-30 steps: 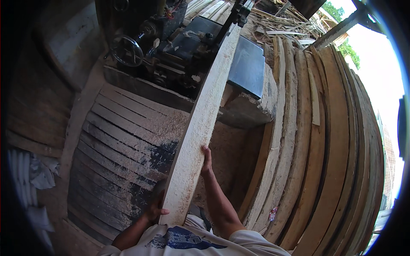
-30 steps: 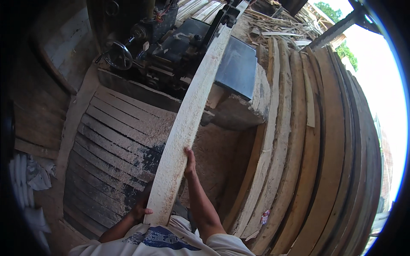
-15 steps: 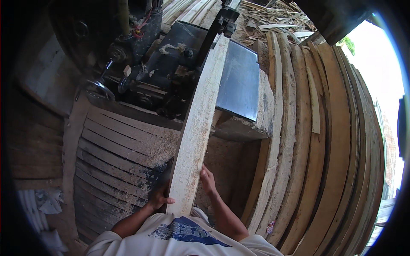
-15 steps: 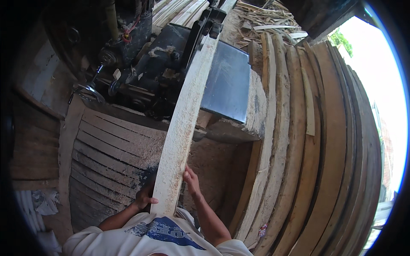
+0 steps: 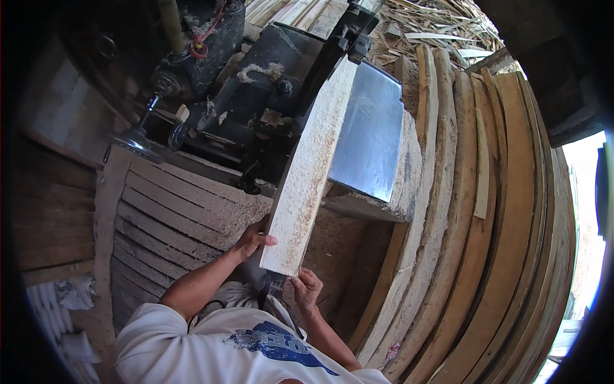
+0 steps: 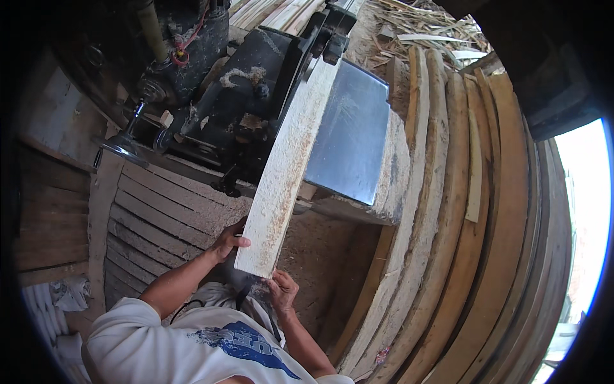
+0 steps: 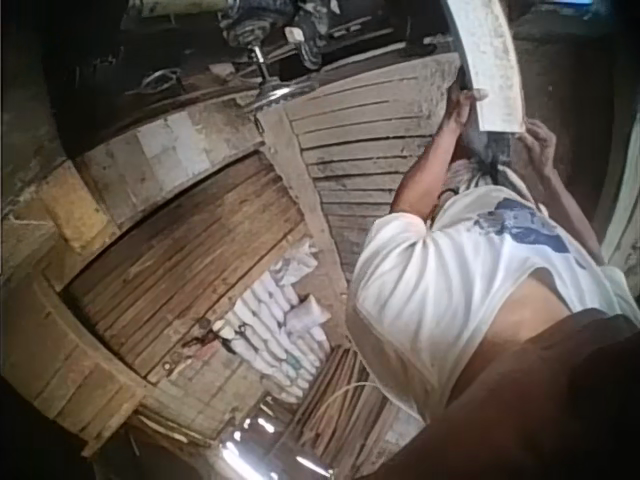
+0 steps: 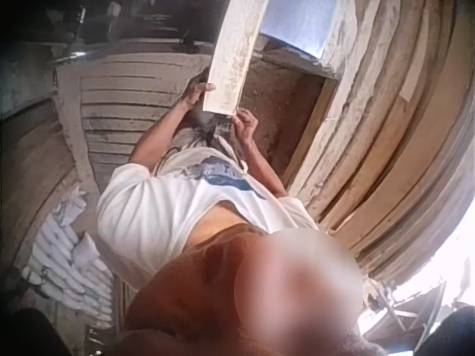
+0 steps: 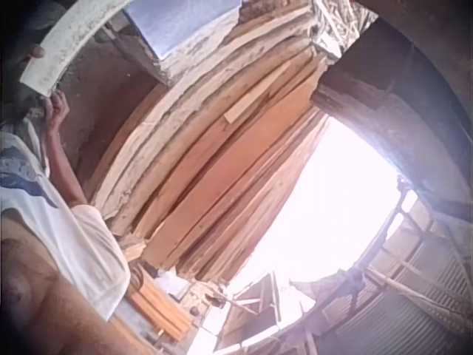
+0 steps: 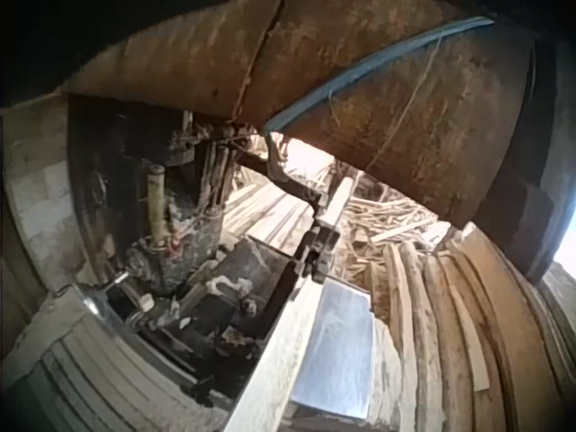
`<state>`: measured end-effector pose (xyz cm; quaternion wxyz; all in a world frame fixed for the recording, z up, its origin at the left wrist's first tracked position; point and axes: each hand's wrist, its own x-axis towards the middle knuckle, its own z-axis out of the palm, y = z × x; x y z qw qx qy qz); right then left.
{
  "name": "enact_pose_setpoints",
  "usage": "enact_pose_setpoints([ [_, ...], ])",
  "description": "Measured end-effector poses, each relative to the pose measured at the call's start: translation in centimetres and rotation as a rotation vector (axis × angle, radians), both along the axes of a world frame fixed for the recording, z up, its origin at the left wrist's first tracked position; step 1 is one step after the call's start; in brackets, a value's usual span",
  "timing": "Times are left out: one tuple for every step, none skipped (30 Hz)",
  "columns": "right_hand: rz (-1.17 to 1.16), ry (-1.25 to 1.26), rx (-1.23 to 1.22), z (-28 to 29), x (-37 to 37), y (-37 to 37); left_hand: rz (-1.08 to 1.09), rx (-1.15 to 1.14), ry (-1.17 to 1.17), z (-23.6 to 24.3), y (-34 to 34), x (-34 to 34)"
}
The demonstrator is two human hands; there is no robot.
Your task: The person planes a long wooden beam by feeding it through a planing machine, adjusting the machine's tension using a crank, and repeatedly checking the surface of the wood with their hands.
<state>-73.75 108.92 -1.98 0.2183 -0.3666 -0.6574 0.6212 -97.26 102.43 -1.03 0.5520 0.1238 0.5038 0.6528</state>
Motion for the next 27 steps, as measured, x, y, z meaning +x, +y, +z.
enact_pose_setpoints([
  [-0.047,0.062,0.035,-0.1,-1.3,0.7,0.003,-0.002,-0.019,-0.1,1.0,-0.9],
  [-0.085,0.104,0.088,-0.6,-2.4,1.6,0.007,0.003,-0.021,0.3,2.2,-1.9],
  [-0.08,0.102,0.093,-1.0,-3.4,2.4,-0.002,-0.007,-0.034,0.6,3.3,-2.8],
  [-0.156,0.1,0.003,-1.3,-4.5,3.2,-0.008,-0.018,-0.046,0.7,4.0,-3.5],
  [-0.233,0.11,-0.093,-1.2,-5.8,4.0,-0.002,-0.018,-0.034,-0.4,4.7,-4.2],
  [-0.269,0.193,-0.101,-1.0,-7.2,4.8,0.057,-0.069,-0.083,-2.6,5.4,-4.8],
  [-0.267,0.199,-0.09,-1.2,-8.2,5.9,0.108,-0.106,-0.14,-2.5,6.5,-5.5],
  [-0.304,0.148,-0.029,-1.5,-9.2,7.0,0.212,-0.138,-0.078,-2.3,7.1,-5.3],
  [-0.341,0.098,0.029,-1.6,-10.2,8.1,0.214,-0.128,-0.073,-2.1,7.2,-5.3],
  [-0.363,0.087,0.048,-1.1,-11.5,9.0,0.297,-0.186,-0.015,-2.2,7.2,-5.1],
  [-0.364,0.1,0.06,-1.0,-12.7,9.9,0.38,-0.239,0.043,-2.2,6.9,-4.8],
  [-0.409,0.124,0.032,-1.0,-14.0,10.7,0.351,-0.231,-0.024,-2.8,6.2,-4.5],
  [-0.446,0.152,-0.002,-0.8,-15.5,11.2,0.353,-0.24,-0.074,-4.2,5.2,-4.1],
  [-0.468,0.178,0.008,-0.5,-16.9,11.9,0.332,-0.282,-0.1,-4.5,4.3,-3.6],
  [-0.47,0.192,0.016,-0.4,-18.1,12.7,0.31,-0.328,-0.117,-4.6,3.6,-3.0],
  [-0.507,0.187,0.012,-0.5,-19.3,13.7,0.305,-0.351,-0.114,-4.5,3.0,-2.3],
  [-0.54,0.175,0.001,0.0,-20.4,14.3,0.308,-0.347,-0.109,-4.6,2.2,-1.8],
  [-0.557,0.108,0.062,0.6,-21.6,14.9,0.285,-0.366,-0.119,-4.6,1.4,-1.4],
  [-0.569,0.098,0.053,0.7,-22.6,15.6,0.264,-0.384,-0.129,-4.4,1.1,-1.2],
  [-0.554,-0.033,0.075,1.5,-23.6,16.0,0.281,-0.378,-0.118,-3.9,0.6,-0.9],
  [-0.535,-0.165,0.097,2.4,-24.7,16.6,0.291,-0.384,-0.118,-3.9,0.2,-0.8],
  [-0.531,-0.161,0.095,2.8,-25.7,17.7,0.278,-0.376,-0.071,-3.8,-0.1,-0.8],
  [-0.457,-0.284,0.153,2.6,-26.4,19.0,0.258,-0.367,-0.026,-3.6,-0.2,-0.6],
  [-0.383,-0.407,0.21,2.4,-26.6,19.8,0.256,-0.367,-0.025,-3.4,-0.2,-0.6],
  [-0.39,-0.405,0.212,1.4,-26.6,20.5,0.257,-0.37,-0.008,-2.8,0.0,-0.8],
  [-0.268,-0.289,0.246,0.5,-26.1,21.6,0.248,-0.368,0.007,-2.3,0.5,-0.7],
  [-0.15,-0.176,0.281,-0.3,-25.4,22.8,0.229,-0.355,0.008,-2.0,0.9,-0.4],
])
